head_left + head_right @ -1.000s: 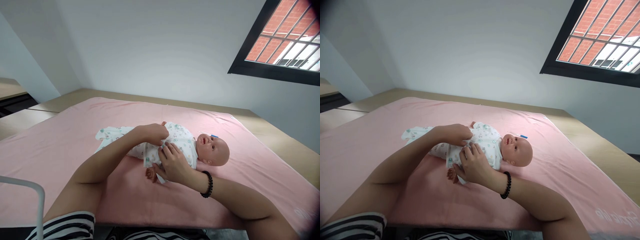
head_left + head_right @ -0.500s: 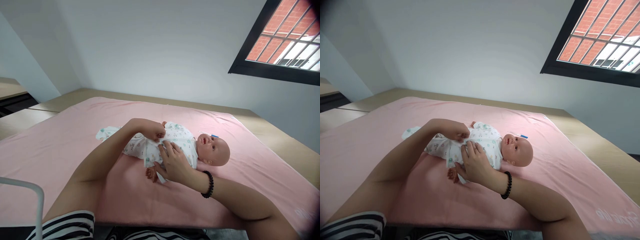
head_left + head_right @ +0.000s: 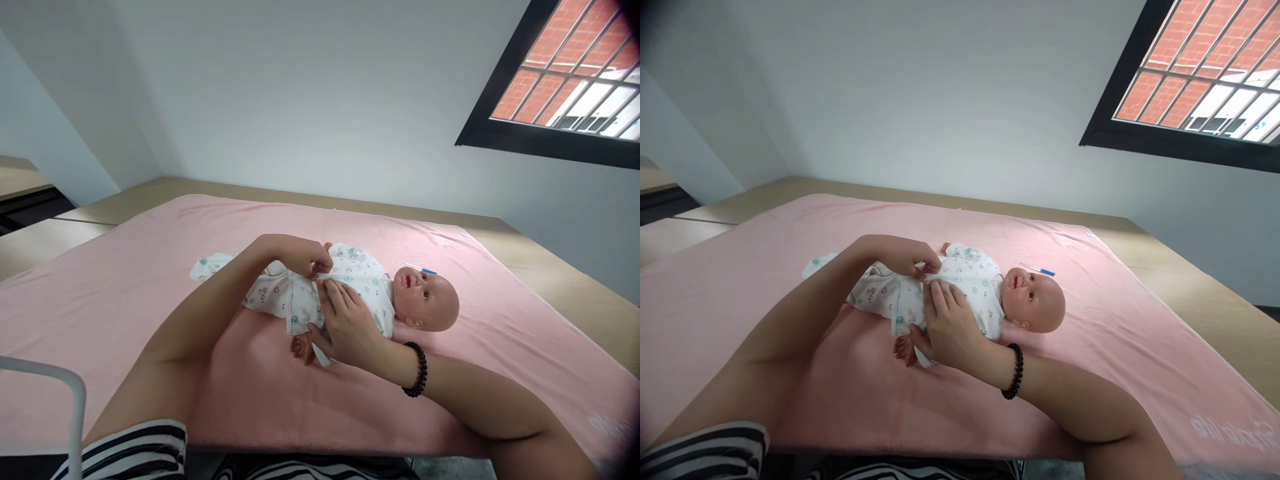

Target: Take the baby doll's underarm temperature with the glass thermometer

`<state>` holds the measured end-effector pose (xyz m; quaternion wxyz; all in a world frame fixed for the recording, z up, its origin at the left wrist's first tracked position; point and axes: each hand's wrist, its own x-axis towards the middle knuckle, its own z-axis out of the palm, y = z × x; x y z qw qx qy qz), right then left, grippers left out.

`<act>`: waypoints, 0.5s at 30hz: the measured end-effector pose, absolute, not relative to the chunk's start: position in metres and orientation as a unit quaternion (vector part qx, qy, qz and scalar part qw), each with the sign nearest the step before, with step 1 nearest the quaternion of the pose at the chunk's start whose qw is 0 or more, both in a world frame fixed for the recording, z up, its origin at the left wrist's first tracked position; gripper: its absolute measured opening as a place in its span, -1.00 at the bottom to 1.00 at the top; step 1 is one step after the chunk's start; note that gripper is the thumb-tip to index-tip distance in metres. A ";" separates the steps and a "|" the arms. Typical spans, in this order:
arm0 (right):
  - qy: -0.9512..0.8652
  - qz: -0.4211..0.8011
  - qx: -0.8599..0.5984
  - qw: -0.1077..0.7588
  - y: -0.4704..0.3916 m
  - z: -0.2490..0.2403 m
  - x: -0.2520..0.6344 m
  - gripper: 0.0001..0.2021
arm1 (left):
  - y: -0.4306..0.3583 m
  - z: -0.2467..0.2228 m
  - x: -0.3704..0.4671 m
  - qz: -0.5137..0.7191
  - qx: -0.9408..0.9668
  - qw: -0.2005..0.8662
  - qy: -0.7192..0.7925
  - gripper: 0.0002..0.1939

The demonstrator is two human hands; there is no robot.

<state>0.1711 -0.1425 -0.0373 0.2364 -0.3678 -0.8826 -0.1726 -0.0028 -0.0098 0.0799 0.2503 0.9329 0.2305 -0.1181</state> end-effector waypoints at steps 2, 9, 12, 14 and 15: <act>-0.882 -0.174 -0.371 0.232 -0.143 -0.036 0.171 -0.28 | -0.009 0.082 -0.004 -0.122 0.931 0.258 0.228 -0.86; -0.880 -0.168 -0.392 0.210 -0.146 -0.036 0.171 -0.22 | -0.007 0.085 -0.011 -0.136 0.937 0.235 0.218 -0.90; -0.878 -0.163 -0.399 0.207 -0.145 -0.036 0.171 -0.21 | -0.011 0.089 -0.013 -0.154 0.933 0.234 0.227 -0.85; -0.877 -0.158 -0.404 0.207 -0.145 -0.036 0.171 -0.20 | -0.014 0.092 -0.015 -0.172 0.926 0.239 0.235 -0.82; -0.876 -0.156 -0.406 0.207 -0.145 -0.035 0.171 -0.19 | -0.016 0.094 -0.016 -0.180 0.923 0.241 0.239 -0.81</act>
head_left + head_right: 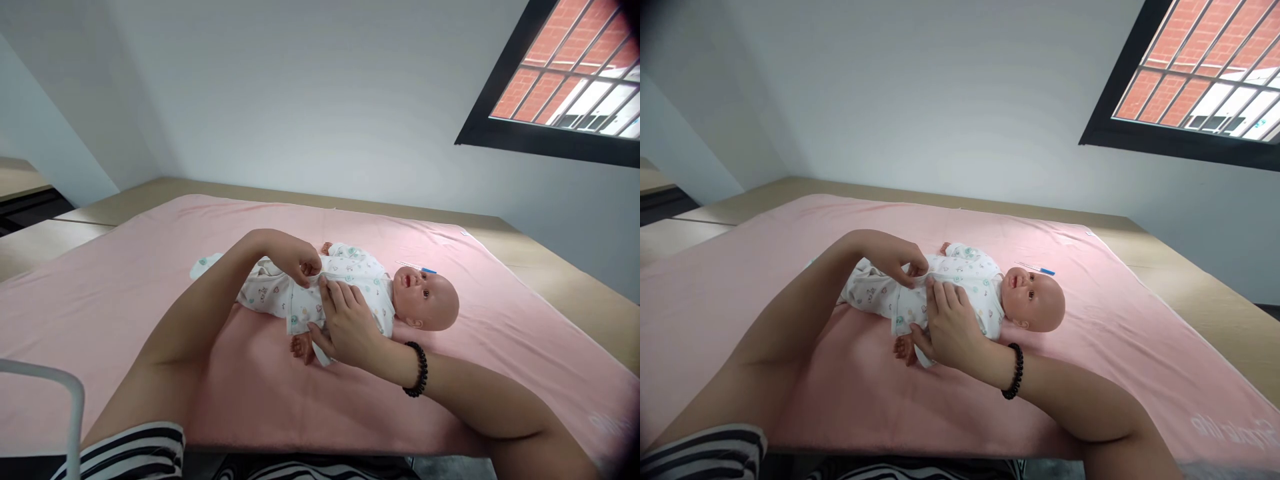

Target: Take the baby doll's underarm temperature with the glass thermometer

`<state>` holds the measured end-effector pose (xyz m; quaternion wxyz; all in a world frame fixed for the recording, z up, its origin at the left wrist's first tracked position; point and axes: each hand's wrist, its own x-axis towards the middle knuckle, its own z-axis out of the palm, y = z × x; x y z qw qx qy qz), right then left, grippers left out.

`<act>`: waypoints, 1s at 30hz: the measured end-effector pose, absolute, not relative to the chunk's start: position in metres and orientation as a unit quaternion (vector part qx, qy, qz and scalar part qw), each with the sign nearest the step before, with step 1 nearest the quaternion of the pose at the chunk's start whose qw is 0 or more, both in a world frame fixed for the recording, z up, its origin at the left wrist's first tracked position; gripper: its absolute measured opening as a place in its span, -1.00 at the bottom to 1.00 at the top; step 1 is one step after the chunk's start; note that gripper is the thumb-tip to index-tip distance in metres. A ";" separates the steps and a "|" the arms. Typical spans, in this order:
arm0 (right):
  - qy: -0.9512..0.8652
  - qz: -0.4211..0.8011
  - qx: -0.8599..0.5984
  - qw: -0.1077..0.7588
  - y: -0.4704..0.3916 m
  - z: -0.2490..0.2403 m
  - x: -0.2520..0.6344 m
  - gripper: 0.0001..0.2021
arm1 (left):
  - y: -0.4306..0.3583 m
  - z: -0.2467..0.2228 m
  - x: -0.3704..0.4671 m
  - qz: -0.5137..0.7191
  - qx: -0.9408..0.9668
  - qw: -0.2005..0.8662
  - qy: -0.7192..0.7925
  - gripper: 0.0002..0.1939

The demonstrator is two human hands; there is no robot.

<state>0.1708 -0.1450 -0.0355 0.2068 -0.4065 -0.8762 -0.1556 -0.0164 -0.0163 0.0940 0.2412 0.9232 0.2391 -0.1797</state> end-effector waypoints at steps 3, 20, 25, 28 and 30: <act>-0.875 -0.152 -0.409 0.210 -0.144 -0.036 0.171 -0.19 | -0.020 0.099 -0.020 -0.179 0.918 0.239 0.262 -0.79; -0.910 -0.199 -0.229 0.281 -0.155 -0.044 0.164 -0.71 | -0.009 0.089 -0.023 -0.195 0.864 0.213 0.413 -0.79; -0.905 -0.061 -0.339 0.248 -0.159 -0.039 0.162 -0.72 | -0.011 0.089 -0.021 -0.215 0.853 0.203 0.430 -0.78; -0.904 0.003 -0.391 0.176 -0.163 -0.031 0.162 -0.58 | -0.015 0.091 -0.018 -0.230 0.845 0.191 0.443 -0.79; -0.912 0.012 -0.392 0.121 -0.166 -0.026 0.164 -0.50 | -0.017 0.092 -0.016 -0.228 0.846 0.180 0.448 -0.79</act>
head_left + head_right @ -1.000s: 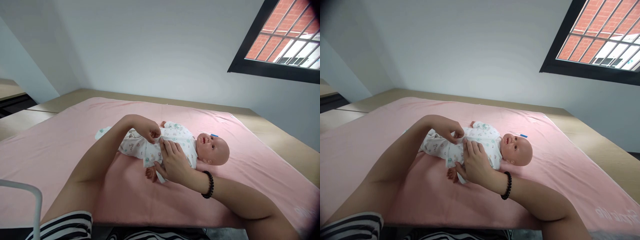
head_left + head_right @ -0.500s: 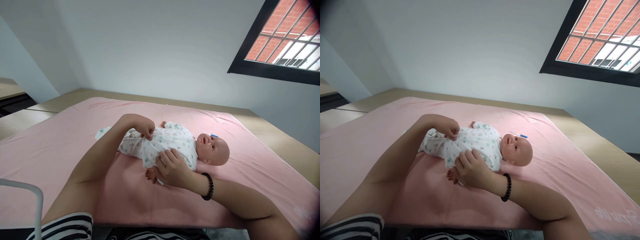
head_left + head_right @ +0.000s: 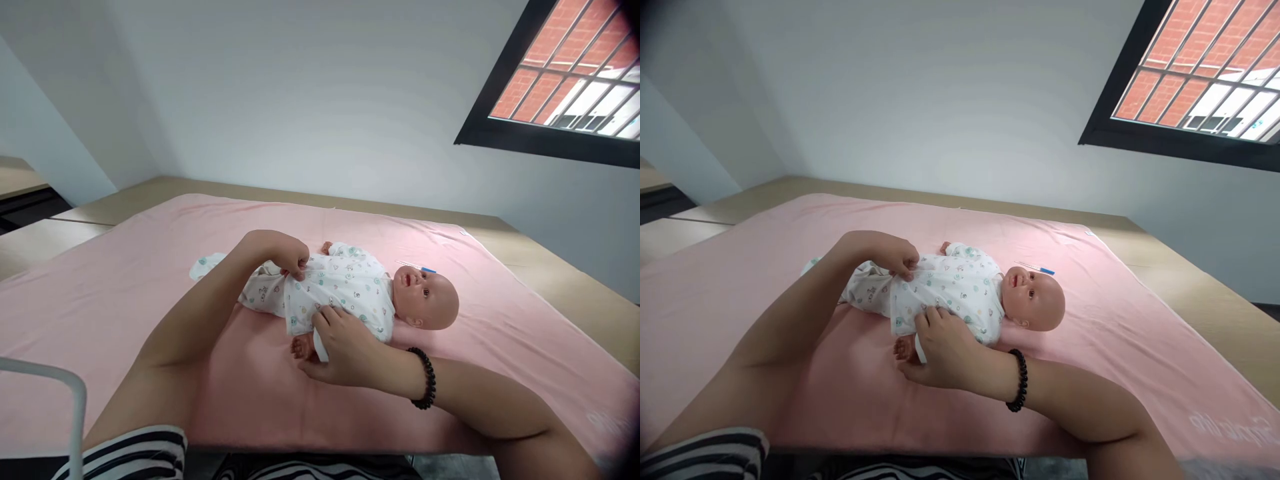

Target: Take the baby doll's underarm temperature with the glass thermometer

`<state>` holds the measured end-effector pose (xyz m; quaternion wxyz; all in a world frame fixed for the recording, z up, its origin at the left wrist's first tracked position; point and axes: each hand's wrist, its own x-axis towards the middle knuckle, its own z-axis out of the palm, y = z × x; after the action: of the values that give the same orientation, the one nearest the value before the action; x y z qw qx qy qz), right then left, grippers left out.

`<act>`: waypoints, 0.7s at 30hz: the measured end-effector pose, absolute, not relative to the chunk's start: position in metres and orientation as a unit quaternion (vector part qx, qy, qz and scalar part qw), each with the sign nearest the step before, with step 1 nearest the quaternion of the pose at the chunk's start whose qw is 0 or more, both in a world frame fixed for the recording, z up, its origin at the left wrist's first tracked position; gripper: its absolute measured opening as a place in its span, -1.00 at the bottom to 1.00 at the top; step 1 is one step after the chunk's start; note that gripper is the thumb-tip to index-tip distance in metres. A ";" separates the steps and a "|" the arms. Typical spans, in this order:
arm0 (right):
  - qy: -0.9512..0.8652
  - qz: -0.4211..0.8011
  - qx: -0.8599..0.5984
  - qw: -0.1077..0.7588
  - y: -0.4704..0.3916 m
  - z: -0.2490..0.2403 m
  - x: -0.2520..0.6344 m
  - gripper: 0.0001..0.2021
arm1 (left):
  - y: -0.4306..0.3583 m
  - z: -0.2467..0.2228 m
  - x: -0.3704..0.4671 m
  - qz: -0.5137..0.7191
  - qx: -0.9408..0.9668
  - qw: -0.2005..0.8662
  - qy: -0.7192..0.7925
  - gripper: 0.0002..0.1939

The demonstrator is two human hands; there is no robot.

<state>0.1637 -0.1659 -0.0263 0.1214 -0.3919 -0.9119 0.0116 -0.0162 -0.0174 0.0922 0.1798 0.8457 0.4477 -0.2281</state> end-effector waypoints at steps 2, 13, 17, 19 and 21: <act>-0.918 0.020 -0.388 0.080 -0.168 -0.022 0.166 -0.49 | -0.020 0.093 -0.015 -0.224 0.848 0.170 0.450 -0.78; -0.890 0.168 -0.420 0.055 -0.161 0.018 0.186 -0.59 | -0.030 0.100 -0.013 -0.223 0.844 0.155 0.462 -0.82; -0.877 0.256 -0.399 0.082 -0.161 0.035 0.191 -0.68 | -0.033 0.101 -0.013 -0.216 0.842 0.141 0.473 -0.82; -0.880 0.268 -0.383 0.077 -0.160 0.038 0.194 -0.68 | -0.034 0.101 -0.013 -0.212 0.843 0.132 0.476 -0.82; -0.895 0.248 -0.365 0.065 -0.159 0.037 0.196 -0.63 | -0.033 0.100 -0.014 -0.214 0.843 0.127 0.477 -0.81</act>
<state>0.1960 -0.1589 0.0366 0.0648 -0.3652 -0.8949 0.2483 -0.0136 -0.0334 0.0996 0.1265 0.8432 0.4768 -0.2135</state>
